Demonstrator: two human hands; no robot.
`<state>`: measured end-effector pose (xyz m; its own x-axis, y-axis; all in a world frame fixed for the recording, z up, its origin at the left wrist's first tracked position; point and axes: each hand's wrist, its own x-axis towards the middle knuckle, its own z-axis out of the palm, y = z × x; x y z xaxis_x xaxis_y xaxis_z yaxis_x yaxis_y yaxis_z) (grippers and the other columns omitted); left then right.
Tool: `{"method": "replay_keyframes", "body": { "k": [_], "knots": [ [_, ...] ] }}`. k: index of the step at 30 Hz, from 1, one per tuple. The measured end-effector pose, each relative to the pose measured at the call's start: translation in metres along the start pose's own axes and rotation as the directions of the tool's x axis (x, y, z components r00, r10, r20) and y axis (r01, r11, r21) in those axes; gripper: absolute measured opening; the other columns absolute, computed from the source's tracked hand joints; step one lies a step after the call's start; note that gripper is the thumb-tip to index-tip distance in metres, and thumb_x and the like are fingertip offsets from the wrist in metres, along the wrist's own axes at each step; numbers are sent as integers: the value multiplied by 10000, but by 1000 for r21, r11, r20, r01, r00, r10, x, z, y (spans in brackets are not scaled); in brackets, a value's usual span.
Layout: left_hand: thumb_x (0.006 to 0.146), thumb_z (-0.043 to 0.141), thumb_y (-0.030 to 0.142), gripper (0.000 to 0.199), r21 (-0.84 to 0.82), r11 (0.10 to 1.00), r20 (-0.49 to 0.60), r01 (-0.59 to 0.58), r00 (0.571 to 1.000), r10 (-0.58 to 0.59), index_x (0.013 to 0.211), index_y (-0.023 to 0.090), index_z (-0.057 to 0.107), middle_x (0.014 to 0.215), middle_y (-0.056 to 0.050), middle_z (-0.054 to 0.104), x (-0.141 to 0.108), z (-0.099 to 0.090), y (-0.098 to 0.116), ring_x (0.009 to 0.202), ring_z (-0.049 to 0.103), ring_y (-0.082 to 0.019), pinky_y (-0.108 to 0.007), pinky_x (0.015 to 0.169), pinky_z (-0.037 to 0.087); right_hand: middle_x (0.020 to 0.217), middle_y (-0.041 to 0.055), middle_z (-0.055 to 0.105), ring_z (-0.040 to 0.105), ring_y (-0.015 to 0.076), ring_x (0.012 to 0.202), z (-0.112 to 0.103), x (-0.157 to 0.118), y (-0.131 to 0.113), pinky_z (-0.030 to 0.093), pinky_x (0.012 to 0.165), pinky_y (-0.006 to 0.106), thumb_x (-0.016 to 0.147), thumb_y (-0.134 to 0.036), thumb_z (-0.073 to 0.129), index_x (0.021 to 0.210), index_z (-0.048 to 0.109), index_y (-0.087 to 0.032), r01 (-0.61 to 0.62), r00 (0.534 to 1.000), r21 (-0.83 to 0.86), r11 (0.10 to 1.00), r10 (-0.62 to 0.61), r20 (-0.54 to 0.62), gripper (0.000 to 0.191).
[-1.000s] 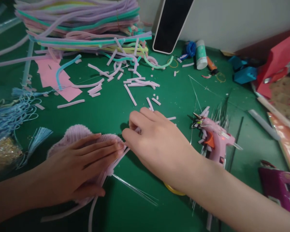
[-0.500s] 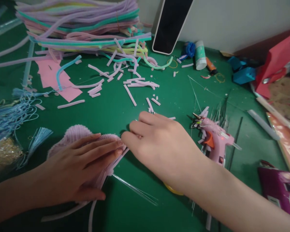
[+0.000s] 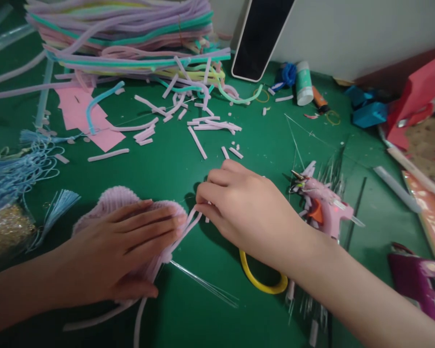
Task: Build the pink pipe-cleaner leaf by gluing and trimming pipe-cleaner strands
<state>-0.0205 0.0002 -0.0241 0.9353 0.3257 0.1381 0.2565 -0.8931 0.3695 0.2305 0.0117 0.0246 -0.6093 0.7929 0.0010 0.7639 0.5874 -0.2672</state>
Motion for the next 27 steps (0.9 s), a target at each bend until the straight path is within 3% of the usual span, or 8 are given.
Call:
{"method": "replay_keyframes", "body": {
  "k": [3,9,13,15,17,21,23,27],
  "knots": [
    [913,461,583,627,5,1000,8,8,1000,-8,1340,128,527,1436,-91,521,0,0,1,1355,424,-249,-401,1187,217,726,51,672,607,209,738,-5,-1,-8,471,652,318,889,-202,573,779,677,-184,-15,1000,-31,999,15,-25,152],
    [909,473,582,608,11,1000,-33,7,999,-7,1306,127,551,1422,-89,536,0,0,1,1371,401,-240,-380,1201,155,581,1,650,556,137,435,-2,-5,-37,357,412,260,882,-219,567,739,629,-177,-102,989,26,994,104,-103,162],
    [908,474,583,579,2,1000,-49,19,999,-19,1270,143,579,1416,-93,542,-1,2,1,1363,411,-241,-387,1198,154,760,38,729,670,165,583,10,-21,-56,501,498,259,905,-194,552,985,631,-170,-150,977,222,963,180,-119,116],
    [917,465,572,593,0,1000,-32,19,999,-19,1310,136,549,1422,-81,538,-2,3,2,1358,416,-236,-379,1204,125,827,37,738,695,169,633,15,-33,-62,557,533,252,878,-260,618,1155,578,-201,-347,887,419,839,438,-144,286],
    [928,449,561,601,-5,1000,-14,18,1000,-18,1344,134,521,1431,-71,529,-2,4,2,1356,417,-240,-383,1205,116,784,-2,713,673,141,557,20,-45,-67,558,469,221,871,-280,626,1246,534,-245,-510,729,623,593,683,-54,388],
    [936,439,550,575,-4,1000,-15,19,1000,-20,1337,147,530,1469,-78,482,-2,4,1,1376,388,-253,-399,1197,149,736,-12,634,613,104,500,36,-53,-85,507,388,180,876,-364,609,1232,609,-238,-597,528,789,144,811,253,378],
    [935,445,546,576,0,1000,-22,18,1000,-18,1339,144,525,1471,-85,478,-2,3,1,1379,385,-249,-391,1197,153,739,-10,615,574,89,499,43,-50,-93,483,387,170,861,-374,621,1253,620,-241,-589,527,803,89,796,298,414],
    [931,452,549,586,-13,999,-37,39,999,-40,1341,136,522,1434,-84,522,-2,4,2,1364,405,-245,-392,1204,128,681,-13,573,505,79,496,50,-41,-95,436,395,160,859,-348,601,1218,664,-237,-562,617,801,208,751,237,381]
  ]
}}
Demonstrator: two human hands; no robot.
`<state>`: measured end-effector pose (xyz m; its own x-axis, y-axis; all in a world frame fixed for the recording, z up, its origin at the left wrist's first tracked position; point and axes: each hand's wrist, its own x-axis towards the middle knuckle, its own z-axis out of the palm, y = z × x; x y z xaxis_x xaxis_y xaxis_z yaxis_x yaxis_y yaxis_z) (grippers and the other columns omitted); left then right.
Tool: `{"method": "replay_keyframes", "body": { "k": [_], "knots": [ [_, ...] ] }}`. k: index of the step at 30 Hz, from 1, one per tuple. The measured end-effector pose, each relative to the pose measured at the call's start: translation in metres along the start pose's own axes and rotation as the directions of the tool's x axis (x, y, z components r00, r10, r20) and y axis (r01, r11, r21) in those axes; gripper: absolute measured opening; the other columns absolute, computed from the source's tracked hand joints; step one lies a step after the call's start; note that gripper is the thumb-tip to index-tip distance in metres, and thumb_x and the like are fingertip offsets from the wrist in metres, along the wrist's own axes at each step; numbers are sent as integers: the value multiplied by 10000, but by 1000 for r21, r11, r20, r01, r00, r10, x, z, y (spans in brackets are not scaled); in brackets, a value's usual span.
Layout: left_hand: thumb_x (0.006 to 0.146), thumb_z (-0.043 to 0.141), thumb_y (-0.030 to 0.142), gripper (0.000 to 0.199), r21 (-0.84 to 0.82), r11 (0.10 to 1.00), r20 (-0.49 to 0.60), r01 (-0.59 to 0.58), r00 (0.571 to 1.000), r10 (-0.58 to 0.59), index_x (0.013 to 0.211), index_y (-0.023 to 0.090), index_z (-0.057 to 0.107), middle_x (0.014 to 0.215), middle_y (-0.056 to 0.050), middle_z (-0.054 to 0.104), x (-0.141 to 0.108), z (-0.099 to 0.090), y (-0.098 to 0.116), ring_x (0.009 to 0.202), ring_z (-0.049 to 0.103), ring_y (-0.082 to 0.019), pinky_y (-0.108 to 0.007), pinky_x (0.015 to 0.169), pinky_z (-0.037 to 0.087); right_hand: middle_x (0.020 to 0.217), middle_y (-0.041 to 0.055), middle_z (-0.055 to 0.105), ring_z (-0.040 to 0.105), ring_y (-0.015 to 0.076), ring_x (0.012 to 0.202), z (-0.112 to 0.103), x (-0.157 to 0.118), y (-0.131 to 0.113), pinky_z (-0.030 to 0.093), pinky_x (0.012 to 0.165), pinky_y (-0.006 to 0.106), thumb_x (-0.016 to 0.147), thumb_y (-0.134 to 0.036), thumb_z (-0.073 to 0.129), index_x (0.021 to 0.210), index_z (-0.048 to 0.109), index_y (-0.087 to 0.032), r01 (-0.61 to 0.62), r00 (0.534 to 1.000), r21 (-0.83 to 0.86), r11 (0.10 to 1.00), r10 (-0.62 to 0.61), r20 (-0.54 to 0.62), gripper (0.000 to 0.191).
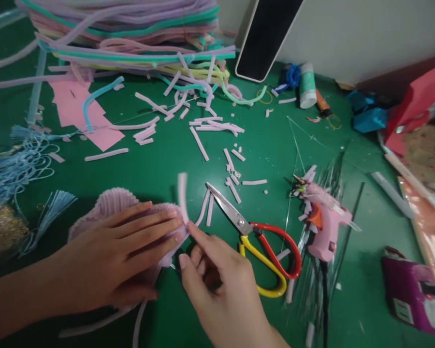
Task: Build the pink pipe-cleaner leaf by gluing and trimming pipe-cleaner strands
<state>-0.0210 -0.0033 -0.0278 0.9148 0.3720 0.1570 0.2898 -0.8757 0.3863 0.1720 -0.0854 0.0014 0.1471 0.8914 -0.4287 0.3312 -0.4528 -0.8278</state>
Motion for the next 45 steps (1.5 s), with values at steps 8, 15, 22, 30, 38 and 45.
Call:
{"method": "replay_keyframes", "body": {
  "k": [8,15,22,30,38,45],
  "knots": [
    [919,514,503,522,-58,998,-22,20,1000,-21,1300,149,556,1466,-90,482,-3,3,0,1398,356,-257,-420,1193,220,574,-48,474,441,70,461,-10,7,7,407,420,155,901,-261,512,1238,647,-149,166,975,-189,968,-133,176,380],
    [922,529,457,525,-39,999,-16,24,1000,-24,1357,163,508,1489,-77,455,-3,1,-1,1415,327,-250,-417,1195,217,657,-11,627,586,82,530,-14,2,12,499,540,149,907,-143,510,1262,609,-115,472,879,-396,787,-451,151,370],
    [922,524,440,449,-24,999,18,26,1000,-26,1298,197,559,1521,-73,406,0,-1,-1,1408,345,-253,-417,1189,236,757,38,627,607,114,650,-29,27,0,513,629,210,873,-119,604,974,698,-146,542,770,-583,605,-636,55,140],
    [919,537,407,427,-19,999,16,27,1000,-27,1302,219,551,1515,-67,416,-2,1,0,1430,301,-233,-408,1196,204,761,60,628,587,156,693,-35,51,-14,509,619,272,911,-139,542,915,686,-141,746,621,-571,343,-669,409,144],
    [915,549,400,469,-18,999,11,36,999,-35,1337,196,531,1491,-106,437,-2,-2,-1,1402,351,-246,-416,1186,245,818,39,661,631,156,751,-31,56,-8,526,673,265,791,-112,615,811,672,-182,549,829,-427,718,-534,168,93],
    [957,471,412,481,23,1000,49,-21,999,20,1383,189,492,1501,-22,443,0,-3,1,1400,350,-246,-401,1216,115,713,-18,727,635,125,578,-33,62,-19,490,514,222,741,-101,662,709,731,-230,282,959,-353,892,-273,77,150]
  ]
}}
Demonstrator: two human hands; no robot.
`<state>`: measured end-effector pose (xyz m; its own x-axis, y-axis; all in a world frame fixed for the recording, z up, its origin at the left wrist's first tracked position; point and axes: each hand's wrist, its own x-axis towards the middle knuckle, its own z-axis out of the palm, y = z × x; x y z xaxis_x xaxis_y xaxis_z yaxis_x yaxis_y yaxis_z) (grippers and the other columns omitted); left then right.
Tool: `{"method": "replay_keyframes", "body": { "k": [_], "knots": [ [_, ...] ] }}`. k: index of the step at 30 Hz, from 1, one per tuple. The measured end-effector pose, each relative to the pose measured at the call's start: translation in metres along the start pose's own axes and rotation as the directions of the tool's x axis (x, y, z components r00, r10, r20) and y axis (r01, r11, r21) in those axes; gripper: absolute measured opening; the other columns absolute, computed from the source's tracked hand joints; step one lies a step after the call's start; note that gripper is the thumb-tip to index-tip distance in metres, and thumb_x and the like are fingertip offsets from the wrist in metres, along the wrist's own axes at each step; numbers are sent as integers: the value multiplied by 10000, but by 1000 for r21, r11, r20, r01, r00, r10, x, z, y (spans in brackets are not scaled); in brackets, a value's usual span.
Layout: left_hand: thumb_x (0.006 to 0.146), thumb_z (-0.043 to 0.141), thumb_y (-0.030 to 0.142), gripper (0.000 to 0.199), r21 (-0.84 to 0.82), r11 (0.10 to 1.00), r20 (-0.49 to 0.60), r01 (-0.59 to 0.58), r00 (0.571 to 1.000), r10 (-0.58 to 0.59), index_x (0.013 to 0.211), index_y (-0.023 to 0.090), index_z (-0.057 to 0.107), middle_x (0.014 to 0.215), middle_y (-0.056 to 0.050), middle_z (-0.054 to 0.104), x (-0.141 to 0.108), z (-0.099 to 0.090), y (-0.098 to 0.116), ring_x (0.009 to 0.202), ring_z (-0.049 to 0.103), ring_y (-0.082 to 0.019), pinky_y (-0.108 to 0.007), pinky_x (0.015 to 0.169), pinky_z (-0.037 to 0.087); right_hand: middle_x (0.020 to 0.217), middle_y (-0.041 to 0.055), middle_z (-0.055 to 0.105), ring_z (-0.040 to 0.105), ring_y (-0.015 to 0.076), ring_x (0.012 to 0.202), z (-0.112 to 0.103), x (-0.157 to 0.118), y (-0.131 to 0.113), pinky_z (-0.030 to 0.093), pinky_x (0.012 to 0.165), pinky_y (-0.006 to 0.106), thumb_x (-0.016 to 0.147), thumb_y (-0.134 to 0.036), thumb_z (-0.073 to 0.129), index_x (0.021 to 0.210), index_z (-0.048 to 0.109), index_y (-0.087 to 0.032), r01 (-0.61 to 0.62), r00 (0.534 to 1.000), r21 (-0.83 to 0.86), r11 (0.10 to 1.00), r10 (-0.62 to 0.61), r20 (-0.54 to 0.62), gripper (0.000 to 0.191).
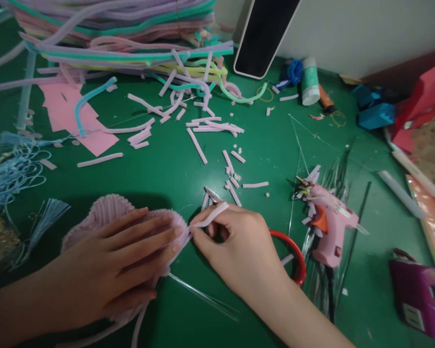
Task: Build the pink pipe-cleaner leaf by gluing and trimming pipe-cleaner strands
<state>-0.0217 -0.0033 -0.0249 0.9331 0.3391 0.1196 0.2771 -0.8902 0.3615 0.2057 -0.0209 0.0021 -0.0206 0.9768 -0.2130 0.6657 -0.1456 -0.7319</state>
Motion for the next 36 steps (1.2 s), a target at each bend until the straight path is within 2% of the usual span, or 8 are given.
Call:
{"method": "replay_keyframes", "body": {
  "k": [4,10,15,20,25,28,31,36],
  "knots": [
    [970,465,352,347,5,999,14,39,999,-39,1268,224,589,1460,30,494,1,0,4,1362,400,-258,-446,1215,67,736,-6,745,660,143,589,2,1,0,492,482,226,743,-112,668,686,742,-231,-6,1000,-24,1000,5,-20,151],
    [970,462,359,297,51,998,56,-22,998,19,1192,243,621,1414,49,531,3,-2,5,1346,416,-246,-449,1221,9,746,-22,743,676,118,607,3,-8,-4,518,521,206,764,-87,665,703,737,-236,140,985,-54,989,-145,-97,177],
    [968,454,323,249,65,998,9,11,1000,-12,1079,240,661,1371,35,555,3,1,8,1331,420,-262,-507,1212,97,763,-26,746,678,110,622,2,-10,-3,524,529,200,778,-87,674,727,735,-236,169,978,-55,984,-174,-111,169],
    [898,493,271,237,117,992,93,-37,995,26,1075,249,650,1385,-26,539,7,-4,10,1305,426,-343,-610,1129,275,776,-11,751,694,132,653,4,-6,-1,540,555,226,795,-102,663,733,730,-234,169,981,-44,985,-173,-89,160],
    [901,448,262,256,175,973,129,-148,984,127,1062,250,647,1361,-45,537,11,-8,4,1273,434,-331,-585,1060,393,783,-1,753,698,140,682,4,-4,-1,541,581,231,792,-109,665,737,736,-226,159,984,-37,987,-161,-78,147],
    [894,437,258,259,175,964,116,-201,976,183,1036,247,653,1340,-58,544,11,-8,0,1239,446,-338,-591,1039,401,771,7,751,685,147,649,4,-3,-1,515,529,232,777,-105,671,743,745,-222,114,991,-35,993,-116,-62,142],
    [880,451,260,252,168,969,93,-181,982,167,1021,254,660,1333,-55,550,10,-6,0,1243,432,-342,-606,1083,334,745,5,743,663,137,609,3,-2,-1,477,483,218,763,-110,687,751,751,-224,64,997,-47,997,-67,-47,131],
    [908,454,262,256,164,979,95,-118,990,104,1077,257,646,1369,-48,532,10,-4,6,1279,411,-327,-599,1088,326,730,-4,733,605,98,514,2,-4,-2,449,457,205,785,-121,666,765,737,-217,139,988,-77,987,-143,-60,121]
  ]
}}
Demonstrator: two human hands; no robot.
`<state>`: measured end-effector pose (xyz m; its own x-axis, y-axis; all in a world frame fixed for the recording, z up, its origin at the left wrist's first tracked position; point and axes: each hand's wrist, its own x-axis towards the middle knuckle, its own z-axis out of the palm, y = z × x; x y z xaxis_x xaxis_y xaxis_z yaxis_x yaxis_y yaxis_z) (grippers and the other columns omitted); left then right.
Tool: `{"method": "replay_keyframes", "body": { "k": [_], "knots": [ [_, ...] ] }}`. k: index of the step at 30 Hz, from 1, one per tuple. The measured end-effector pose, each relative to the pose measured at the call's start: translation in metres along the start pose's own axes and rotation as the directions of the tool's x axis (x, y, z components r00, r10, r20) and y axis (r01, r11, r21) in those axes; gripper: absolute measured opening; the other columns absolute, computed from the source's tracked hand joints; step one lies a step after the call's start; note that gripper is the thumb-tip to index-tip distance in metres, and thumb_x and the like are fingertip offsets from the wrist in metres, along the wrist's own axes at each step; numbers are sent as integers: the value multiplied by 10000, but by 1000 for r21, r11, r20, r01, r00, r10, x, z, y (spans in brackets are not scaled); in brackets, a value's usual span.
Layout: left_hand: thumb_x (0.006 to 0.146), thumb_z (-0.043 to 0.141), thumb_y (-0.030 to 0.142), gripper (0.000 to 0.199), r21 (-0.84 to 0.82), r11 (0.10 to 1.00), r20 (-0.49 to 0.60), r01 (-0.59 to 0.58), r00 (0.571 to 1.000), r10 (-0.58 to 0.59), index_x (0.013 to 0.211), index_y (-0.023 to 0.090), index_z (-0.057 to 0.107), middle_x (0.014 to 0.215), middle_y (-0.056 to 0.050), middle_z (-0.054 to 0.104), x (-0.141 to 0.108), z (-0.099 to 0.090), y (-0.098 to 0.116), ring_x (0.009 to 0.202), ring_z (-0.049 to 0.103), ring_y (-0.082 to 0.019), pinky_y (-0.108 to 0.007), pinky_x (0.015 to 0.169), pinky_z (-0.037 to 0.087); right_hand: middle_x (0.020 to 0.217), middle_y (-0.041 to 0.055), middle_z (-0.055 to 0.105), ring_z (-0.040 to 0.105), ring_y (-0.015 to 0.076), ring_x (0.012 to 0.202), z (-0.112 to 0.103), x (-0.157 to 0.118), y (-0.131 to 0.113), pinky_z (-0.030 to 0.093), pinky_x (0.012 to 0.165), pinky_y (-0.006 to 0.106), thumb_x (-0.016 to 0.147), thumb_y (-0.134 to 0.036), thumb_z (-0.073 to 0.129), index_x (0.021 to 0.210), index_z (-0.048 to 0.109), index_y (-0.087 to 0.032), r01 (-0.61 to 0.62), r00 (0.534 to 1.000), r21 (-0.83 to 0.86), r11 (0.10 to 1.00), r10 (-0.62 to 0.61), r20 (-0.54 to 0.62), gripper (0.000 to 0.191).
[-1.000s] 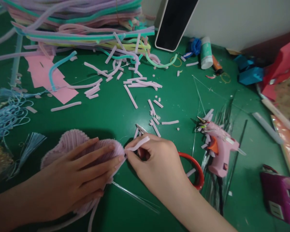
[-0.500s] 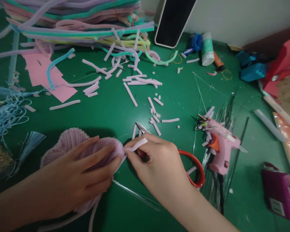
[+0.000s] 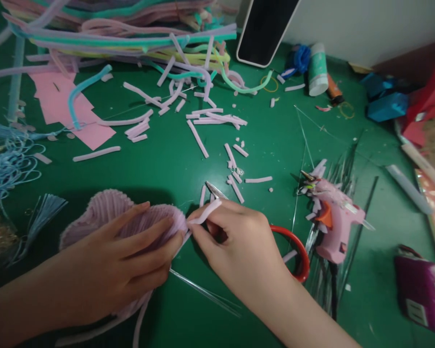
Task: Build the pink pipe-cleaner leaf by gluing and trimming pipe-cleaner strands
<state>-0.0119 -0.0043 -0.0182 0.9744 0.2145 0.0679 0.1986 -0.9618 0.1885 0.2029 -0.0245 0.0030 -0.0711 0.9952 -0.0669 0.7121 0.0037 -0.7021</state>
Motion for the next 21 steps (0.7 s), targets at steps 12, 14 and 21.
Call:
{"method": "replay_keyframes", "body": {
  "k": [12,14,21],
  "knots": [
    [952,418,254,324,-46,999,13,21,1000,-20,1227,214,585,1361,-73,533,0,-1,2,1272,434,-330,-621,1036,378,782,25,740,684,141,625,9,-41,-10,514,550,229,866,-178,614,980,707,-203,159,979,-320,934,-190,-69,150],
    [962,415,282,351,-73,996,19,47,999,-46,1275,225,561,1362,-62,533,-1,0,4,1287,425,-322,-625,1077,329,779,38,742,683,149,616,13,-49,-13,513,541,240,864,-179,618,1032,698,-182,182,975,-352,918,-215,-58,186],
    [962,424,266,330,-91,992,-18,89,996,-91,1234,229,609,1331,-43,568,-3,2,7,1294,435,-316,-607,1136,257,777,63,731,651,145,577,28,-65,-15,534,542,251,831,-87,621,1108,650,-131,206,964,-338,918,-250,-94,282]
  ]
}}
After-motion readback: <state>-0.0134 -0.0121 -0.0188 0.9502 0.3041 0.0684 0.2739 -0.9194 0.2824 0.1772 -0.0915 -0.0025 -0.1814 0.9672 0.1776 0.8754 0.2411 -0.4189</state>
